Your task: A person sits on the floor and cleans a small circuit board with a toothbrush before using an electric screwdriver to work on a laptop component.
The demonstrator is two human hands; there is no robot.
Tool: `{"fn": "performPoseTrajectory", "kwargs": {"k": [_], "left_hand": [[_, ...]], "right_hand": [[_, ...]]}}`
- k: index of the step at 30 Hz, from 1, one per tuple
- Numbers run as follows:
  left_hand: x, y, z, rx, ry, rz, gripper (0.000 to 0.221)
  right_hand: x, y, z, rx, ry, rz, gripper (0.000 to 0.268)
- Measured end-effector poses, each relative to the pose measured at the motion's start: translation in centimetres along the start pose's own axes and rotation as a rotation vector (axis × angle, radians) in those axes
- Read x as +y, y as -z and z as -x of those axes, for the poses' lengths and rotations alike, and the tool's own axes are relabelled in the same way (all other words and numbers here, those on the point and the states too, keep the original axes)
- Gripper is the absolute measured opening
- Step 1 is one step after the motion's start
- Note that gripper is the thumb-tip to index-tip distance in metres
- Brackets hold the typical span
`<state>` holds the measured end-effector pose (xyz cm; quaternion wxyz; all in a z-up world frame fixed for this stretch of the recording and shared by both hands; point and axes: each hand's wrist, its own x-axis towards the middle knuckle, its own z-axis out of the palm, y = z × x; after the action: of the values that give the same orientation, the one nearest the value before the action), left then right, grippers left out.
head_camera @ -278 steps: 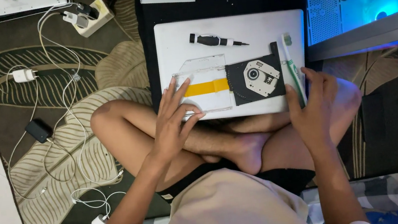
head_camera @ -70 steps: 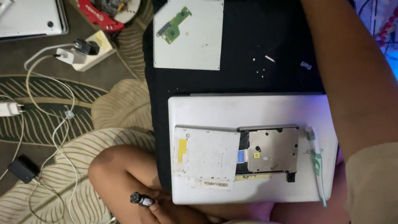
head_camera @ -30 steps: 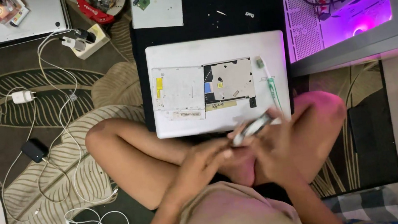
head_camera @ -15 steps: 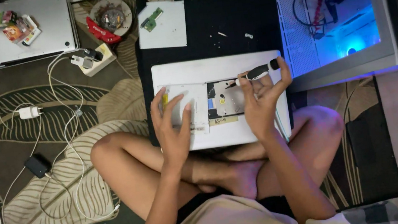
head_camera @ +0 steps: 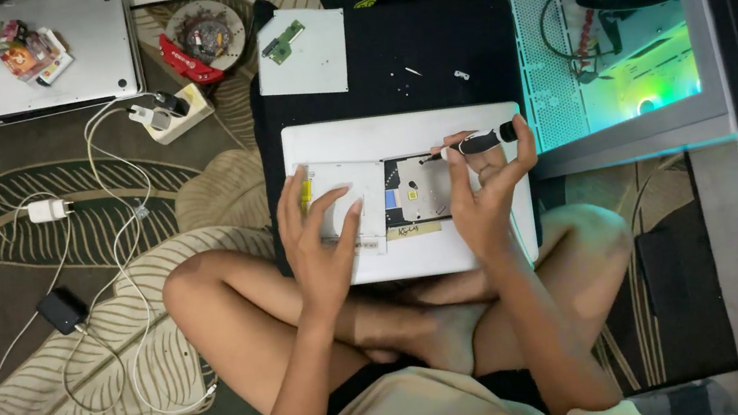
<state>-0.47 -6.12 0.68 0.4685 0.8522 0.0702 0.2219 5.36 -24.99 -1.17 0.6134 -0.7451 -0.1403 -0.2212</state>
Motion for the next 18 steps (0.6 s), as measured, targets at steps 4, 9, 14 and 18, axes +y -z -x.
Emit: {"fn": "performPoseTrajectory", "kwargs": {"k": [4, 9, 14, 18], "left_hand": [[0.3, 0.0, -0.1, 0.024, 0.020, 0.015, 0.022], [0.1, -0.1, 0.0, 0.038, 0.024, 0.007, 0.019], [0.2, -0.1, 0.1, 0.030, 0.043, 0.002, 0.015], [0.1, 0.0, 0.2, 0.039, 0.087, 0.002, 0.015]], "right_hand": [[-0.3, -0.2, -0.3, -0.027, -0.017, 0.020, 0.082], [0.0, -0.3, 0.9, -0.018, -0.110, -0.056, 0.079], [0.4, -0.4, 1.7, 0.000, -0.129, -0.048, 0.081], [0.9, -0.2, 1.5, -0.011, -0.101, -0.041, 0.079]]}}
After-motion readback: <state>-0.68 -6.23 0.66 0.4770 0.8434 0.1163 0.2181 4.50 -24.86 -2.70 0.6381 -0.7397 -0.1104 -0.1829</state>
